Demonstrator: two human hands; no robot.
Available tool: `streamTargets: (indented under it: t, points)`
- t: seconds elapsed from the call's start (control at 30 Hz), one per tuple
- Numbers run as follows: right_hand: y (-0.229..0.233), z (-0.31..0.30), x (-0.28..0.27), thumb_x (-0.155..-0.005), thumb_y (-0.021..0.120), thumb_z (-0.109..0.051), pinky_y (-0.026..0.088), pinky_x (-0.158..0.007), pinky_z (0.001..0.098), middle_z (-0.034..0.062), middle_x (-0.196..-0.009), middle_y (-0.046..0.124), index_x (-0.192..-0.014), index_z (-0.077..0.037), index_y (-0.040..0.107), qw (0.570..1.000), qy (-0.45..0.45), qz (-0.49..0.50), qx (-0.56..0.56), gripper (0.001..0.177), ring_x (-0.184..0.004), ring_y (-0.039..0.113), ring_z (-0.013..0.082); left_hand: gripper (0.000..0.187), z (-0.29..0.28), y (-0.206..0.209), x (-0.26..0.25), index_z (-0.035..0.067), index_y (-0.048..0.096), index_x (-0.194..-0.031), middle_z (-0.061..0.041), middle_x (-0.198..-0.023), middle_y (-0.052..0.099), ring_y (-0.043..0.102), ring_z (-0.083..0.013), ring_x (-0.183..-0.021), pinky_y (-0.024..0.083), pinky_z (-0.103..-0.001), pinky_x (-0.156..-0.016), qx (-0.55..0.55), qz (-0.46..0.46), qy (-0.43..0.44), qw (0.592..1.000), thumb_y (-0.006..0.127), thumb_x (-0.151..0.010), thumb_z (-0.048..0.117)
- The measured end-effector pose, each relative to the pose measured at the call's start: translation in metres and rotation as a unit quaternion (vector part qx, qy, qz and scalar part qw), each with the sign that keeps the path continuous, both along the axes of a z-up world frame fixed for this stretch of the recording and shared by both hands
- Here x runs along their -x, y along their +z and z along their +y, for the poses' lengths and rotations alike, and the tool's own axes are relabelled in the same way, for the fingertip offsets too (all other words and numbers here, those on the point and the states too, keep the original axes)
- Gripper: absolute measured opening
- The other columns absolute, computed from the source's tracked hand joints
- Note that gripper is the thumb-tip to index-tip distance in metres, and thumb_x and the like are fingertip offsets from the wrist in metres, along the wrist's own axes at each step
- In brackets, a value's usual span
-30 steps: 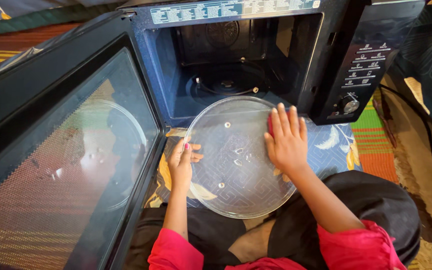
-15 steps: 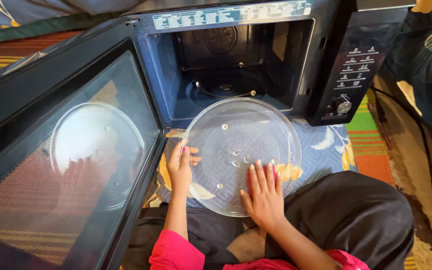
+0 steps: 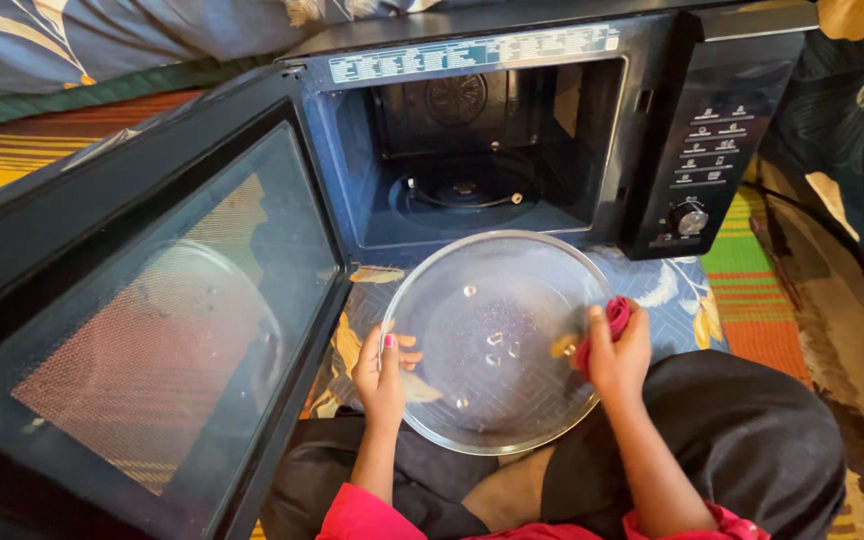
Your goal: The person cleans a microwave turntable using a red cloth. They wipe both sides of the glass plate while sitting on the floor in front of an open microwave.
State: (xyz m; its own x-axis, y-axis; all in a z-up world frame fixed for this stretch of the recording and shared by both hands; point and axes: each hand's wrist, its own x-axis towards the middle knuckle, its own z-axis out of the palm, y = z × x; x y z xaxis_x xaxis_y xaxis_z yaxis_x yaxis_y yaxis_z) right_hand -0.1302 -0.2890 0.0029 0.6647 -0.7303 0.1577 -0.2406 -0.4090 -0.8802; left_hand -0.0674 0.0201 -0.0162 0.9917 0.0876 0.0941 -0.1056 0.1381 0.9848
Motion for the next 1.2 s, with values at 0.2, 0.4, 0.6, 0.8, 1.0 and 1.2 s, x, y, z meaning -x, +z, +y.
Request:
streamTargets:
  t: [0.2,0.4,0.6,0.8,1.0,1.2]
  points:
    - [-0.016,-0.028,0.012,-0.109,0.061,-0.033,0.046,-0.074,0.0312,0.0054,-0.085,0.059,-0.104,0.000,0.062,0.994,-0.039,-0.073,-0.073,0.033,-0.079,0.050,0.0140,0.049,-0.002,-0.007,0.020,-0.002,0.059,-0.132,-0.019,-0.101,0.075,0.075,-0.0275,-0.075,0.055,-0.034,-0.066,0.112,-0.012,-0.070,0.991,0.059,-0.098,0.032]
    - [0.044,-0.030,0.035,-0.108,0.061,-0.025,0.040,-0.068,0.0250,0.0007,-0.086,0.055,-0.106,-0.005,0.060,0.958,0.014,-0.245,-0.150,0.021,-0.076,0.049,0.0084,0.064,0.006,-0.033,0.025,0.003,0.060,-0.123,-0.020,-0.104,0.073,0.075,-0.0383,-0.087,0.058,-0.047,-0.074,0.390,0.021,-0.079,0.917,0.046,-0.100,0.061]
    - [0.090,-0.022,0.079,-0.112,0.047,-0.028,0.045,-0.068,0.0265,0.0120,-0.083,0.063,-0.092,0.000,0.059,0.908,0.139,-0.394,-0.018,0.037,-0.069,0.055,0.0164,0.065,-0.006,-0.045,0.012,-0.001,0.058,-0.140,-0.019,-0.130,0.066,0.063,-0.0344,-0.109,0.052,-0.044,-0.088,0.595,0.003,-0.154,0.789,0.041,-0.115,0.057]
    - [0.076,-0.071,0.099,-0.106,0.054,-0.037,0.048,-0.087,0.0361,0.0124,-0.091,0.068,-0.098,-0.002,0.064,0.843,0.341,-0.411,-0.059,0.037,-0.085,0.065,0.0216,0.060,-0.017,-0.016,0.012,0.008,0.052,-0.142,-0.007,-0.155,0.052,0.043,-0.0189,-0.145,0.031,-0.035,-0.112,0.411,0.192,-0.133,0.881,0.042,-0.098,0.048]
    - [0.075,-0.078,0.114,-0.096,0.058,-0.047,0.047,-0.087,0.0382,0.0108,-0.088,0.068,-0.095,-0.005,0.066,0.837,0.363,-0.404,-0.064,0.043,-0.084,0.063,0.0240,0.061,-0.017,-0.006,0.010,0.001,0.047,-0.144,-0.017,-0.157,0.046,0.045,-0.0268,-0.140,0.036,-0.040,-0.111,0.295,0.277,-0.249,0.880,0.048,-0.099,0.043]
    - [0.089,-0.062,0.092,-0.090,0.061,-0.047,0.041,-0.099,0.0409,0.0076,-0.092,0.069,-0.098,-0.007,0.068,0.800,0.372,-0.450,-0.141,0.041,-0.095,0.057,0.0229,0.075,-0.010,0.014,0.021,-0.003,0.032,-0.151,-0.025,-0.155,0.044,0.065,-0.0391,-0.114,0.050,-0.044,-0.102,0.324,0.225,-0.280,0.875,0.059,-0.095,0.040]
